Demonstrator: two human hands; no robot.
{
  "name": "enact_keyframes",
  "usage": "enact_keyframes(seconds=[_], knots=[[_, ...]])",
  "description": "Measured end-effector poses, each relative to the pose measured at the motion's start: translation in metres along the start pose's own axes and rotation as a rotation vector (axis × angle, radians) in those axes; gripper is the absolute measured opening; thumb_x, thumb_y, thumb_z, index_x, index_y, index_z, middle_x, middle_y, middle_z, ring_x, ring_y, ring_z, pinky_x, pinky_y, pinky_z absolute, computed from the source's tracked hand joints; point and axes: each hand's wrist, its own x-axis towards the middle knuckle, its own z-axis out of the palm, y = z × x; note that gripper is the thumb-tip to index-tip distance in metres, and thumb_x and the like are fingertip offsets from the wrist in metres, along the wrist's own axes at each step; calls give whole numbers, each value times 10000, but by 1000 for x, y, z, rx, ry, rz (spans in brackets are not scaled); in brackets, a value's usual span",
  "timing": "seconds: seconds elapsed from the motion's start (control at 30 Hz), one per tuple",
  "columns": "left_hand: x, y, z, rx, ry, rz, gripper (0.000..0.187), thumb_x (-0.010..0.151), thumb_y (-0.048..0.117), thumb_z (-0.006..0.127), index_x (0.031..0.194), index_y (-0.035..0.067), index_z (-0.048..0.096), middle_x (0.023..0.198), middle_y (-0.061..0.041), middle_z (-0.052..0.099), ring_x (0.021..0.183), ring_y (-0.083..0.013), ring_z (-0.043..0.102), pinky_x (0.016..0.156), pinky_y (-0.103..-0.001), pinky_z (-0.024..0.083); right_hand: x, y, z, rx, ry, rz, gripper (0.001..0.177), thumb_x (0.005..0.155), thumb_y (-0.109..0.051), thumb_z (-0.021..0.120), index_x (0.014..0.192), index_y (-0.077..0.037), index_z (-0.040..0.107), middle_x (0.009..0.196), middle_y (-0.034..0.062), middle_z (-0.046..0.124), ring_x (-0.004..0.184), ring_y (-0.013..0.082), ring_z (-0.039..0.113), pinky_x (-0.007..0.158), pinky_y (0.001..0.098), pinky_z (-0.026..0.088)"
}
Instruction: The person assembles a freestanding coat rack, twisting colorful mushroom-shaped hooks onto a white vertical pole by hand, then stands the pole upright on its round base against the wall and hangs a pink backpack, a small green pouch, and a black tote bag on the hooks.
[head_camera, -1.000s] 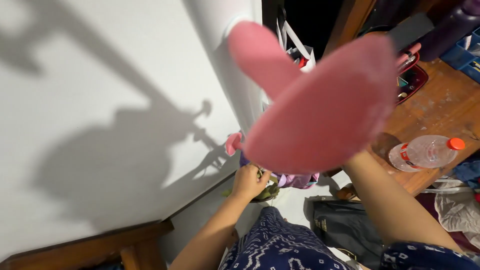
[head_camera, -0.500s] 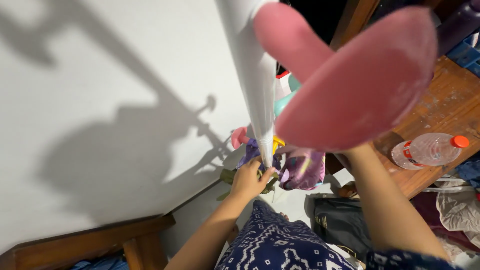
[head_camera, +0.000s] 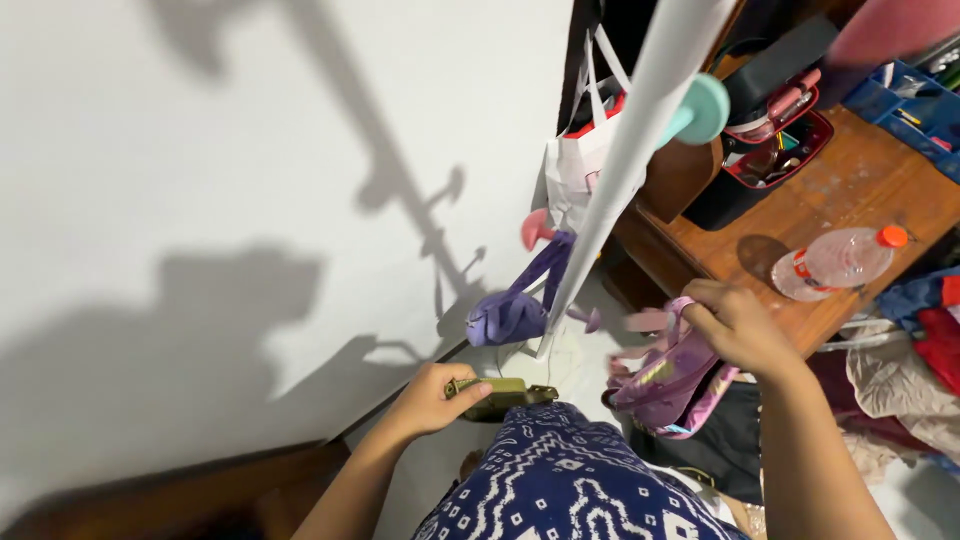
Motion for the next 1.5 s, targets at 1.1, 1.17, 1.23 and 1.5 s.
enact_keyframes(seconds=[1.1,1.17,1.23,1.5], knots=[[-118,-75,-96,-55,-10,92,286,854,315,707,758,47,734,572,-1,622,483,-77,473,435,-276,336,80,-193,151,744,775,226,133,1010,-142,514,978,-22,561,695,67,585,574,127,579,462,264,413],[-121,-80,-96,-87,-15,96,276,859,309,707,776,48,743,606,-11,662,503,-73,513,449,-263,377,76,-204,135,652,759,218,134,1008,-130,491,967,-15,546,690,70,582,539,138,554,426,290,401],[-122,-81,-97,-67,-49,14,265,853,316,694,789,64,745,589,-20,658,476,-86,491,440,-272,355,87,-211,114,569,704,209,138,1010,-116,468,962,8,501,703,79,589,500,163,530,384,327,371],[-115,-64,-89,-118,-78,14,312,871,313,688,740,30,706,542,17,555,480,-70,443,444,-267,330,157,-179,146,94,350,262,206,904,-122,485,1015,13,595,754,173,639,667,295,651,612,422,511]])
